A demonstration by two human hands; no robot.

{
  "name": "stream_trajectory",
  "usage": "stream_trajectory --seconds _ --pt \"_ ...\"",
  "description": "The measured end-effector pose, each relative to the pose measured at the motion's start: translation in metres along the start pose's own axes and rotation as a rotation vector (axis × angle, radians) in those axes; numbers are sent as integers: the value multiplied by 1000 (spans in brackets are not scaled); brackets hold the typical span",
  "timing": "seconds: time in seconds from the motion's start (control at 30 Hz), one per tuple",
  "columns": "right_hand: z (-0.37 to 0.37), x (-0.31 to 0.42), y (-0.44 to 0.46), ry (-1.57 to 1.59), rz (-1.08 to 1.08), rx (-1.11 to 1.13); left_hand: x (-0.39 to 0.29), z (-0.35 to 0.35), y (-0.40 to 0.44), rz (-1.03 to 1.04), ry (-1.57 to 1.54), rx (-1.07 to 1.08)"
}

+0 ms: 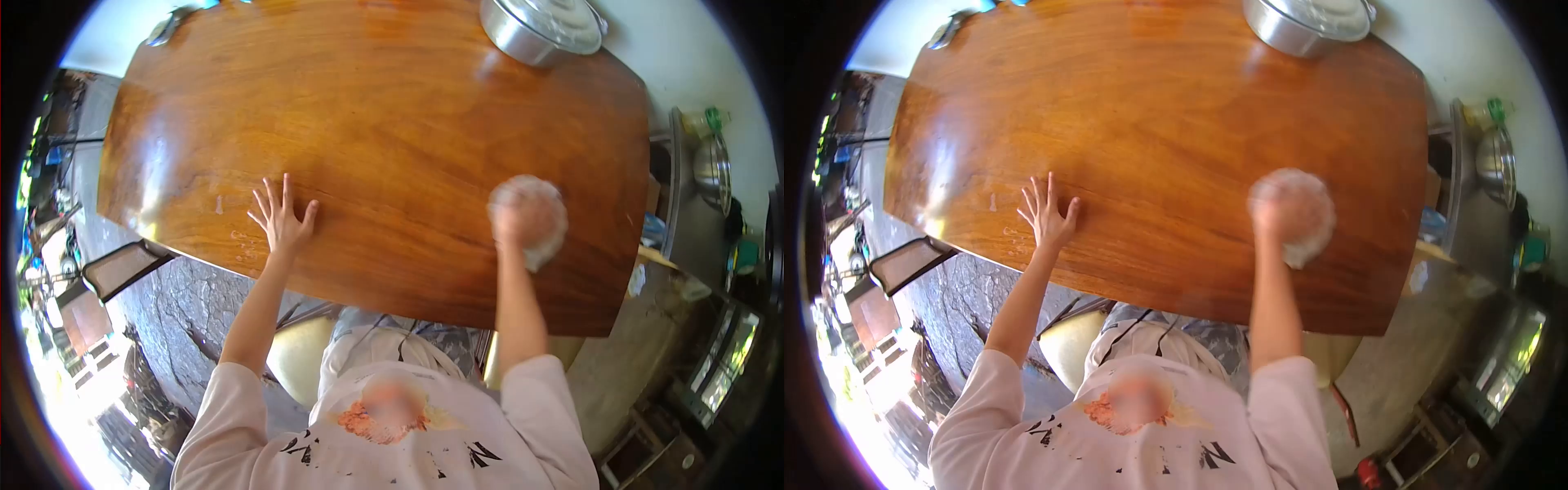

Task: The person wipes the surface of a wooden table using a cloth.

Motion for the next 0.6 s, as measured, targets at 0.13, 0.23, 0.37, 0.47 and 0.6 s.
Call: stream_trajectory --seconds 0.13,0.23,0.37,0.47,0.6 --pt "11 175 -160 42 -633 464 -15 9 3 -4 96 85" --pt "-29 137 -223 474 -1029 266 -15 9 3 3 91 82" --pt "-33 -36 -96 44 -679 15 -14 13 3 11 160 77" --pt "-24 -97 -2 -283 170 -289 -17 6 4 9 121 107" --pt "4 113 42 25 -21 -388 -18 -2 6 8 90 103"
Point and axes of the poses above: each hand's wrist, its own y-axis towards the middle knuckle, its own z-axis out of the palm, x = y × z, the point moved 9 cm from there along y, towards the middle knuckle, and after that the axes turned 2 degrees about x, right-handed, at the moved point
